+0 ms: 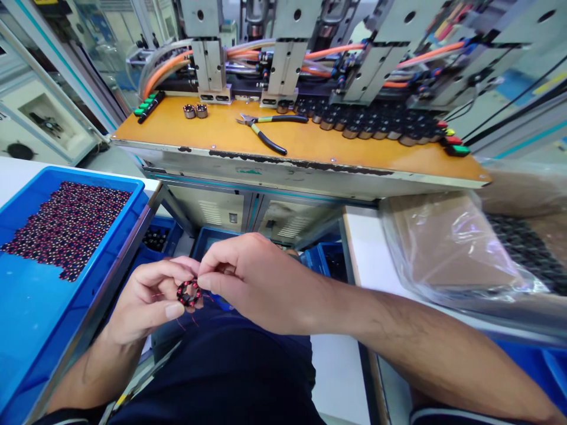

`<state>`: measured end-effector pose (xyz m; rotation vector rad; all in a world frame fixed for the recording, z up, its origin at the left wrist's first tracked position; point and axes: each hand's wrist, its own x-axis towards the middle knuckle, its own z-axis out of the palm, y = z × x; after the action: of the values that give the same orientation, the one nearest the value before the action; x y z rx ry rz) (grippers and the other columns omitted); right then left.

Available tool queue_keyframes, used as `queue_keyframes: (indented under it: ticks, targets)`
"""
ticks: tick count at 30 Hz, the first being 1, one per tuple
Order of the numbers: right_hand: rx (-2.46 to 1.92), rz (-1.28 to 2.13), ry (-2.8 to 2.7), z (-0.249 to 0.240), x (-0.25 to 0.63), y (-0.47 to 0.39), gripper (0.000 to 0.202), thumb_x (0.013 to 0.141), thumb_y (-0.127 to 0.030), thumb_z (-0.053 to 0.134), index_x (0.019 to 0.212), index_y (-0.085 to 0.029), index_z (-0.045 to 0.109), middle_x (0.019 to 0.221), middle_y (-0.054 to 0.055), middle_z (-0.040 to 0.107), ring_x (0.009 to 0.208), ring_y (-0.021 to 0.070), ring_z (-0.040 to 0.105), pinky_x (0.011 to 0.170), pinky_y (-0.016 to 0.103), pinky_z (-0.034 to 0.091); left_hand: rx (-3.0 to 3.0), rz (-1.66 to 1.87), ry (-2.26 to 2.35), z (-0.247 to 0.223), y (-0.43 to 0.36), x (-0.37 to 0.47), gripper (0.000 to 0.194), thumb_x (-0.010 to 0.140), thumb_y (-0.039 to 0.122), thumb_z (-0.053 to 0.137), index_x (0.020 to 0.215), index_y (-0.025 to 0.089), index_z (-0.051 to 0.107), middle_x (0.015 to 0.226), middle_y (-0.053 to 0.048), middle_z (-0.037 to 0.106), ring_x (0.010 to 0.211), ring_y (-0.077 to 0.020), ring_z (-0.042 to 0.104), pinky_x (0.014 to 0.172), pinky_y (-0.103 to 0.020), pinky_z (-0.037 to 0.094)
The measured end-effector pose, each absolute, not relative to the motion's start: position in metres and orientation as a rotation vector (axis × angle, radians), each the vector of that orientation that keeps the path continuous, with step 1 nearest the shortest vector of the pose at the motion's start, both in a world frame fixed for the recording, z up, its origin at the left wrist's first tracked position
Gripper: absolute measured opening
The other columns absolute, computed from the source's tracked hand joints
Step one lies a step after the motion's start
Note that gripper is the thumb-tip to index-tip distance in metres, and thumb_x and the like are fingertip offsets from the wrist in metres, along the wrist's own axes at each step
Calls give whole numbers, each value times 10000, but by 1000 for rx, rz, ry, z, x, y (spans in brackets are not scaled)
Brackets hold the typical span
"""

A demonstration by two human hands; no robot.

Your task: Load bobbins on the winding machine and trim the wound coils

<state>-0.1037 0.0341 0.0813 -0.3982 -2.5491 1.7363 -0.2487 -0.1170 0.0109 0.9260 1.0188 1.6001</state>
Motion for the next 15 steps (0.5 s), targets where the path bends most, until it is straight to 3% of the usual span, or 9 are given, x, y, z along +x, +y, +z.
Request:
queue_keyframes:
  ticks: [7,15]
  targets:
    - [-501,2061,-2239,75,-97,25,175,873,-214,597,715,-150,636,622,-41,542,555,61,429,512,191,338,881,1653,836,5,-113,-247,276,717,111,793,973,210,766,1012,-70,707,709,-122,692,653,-231,589]
    - [-484,2139,-2115,67,-96,18,209,893,-263,592,721,-149,627,658,-16,572,607,81,490,569,202,392,879,1725,835,5,-109,-244,265,691,140,825,931,200,729,973,-62,685,701,-119,676,621,-222,590]
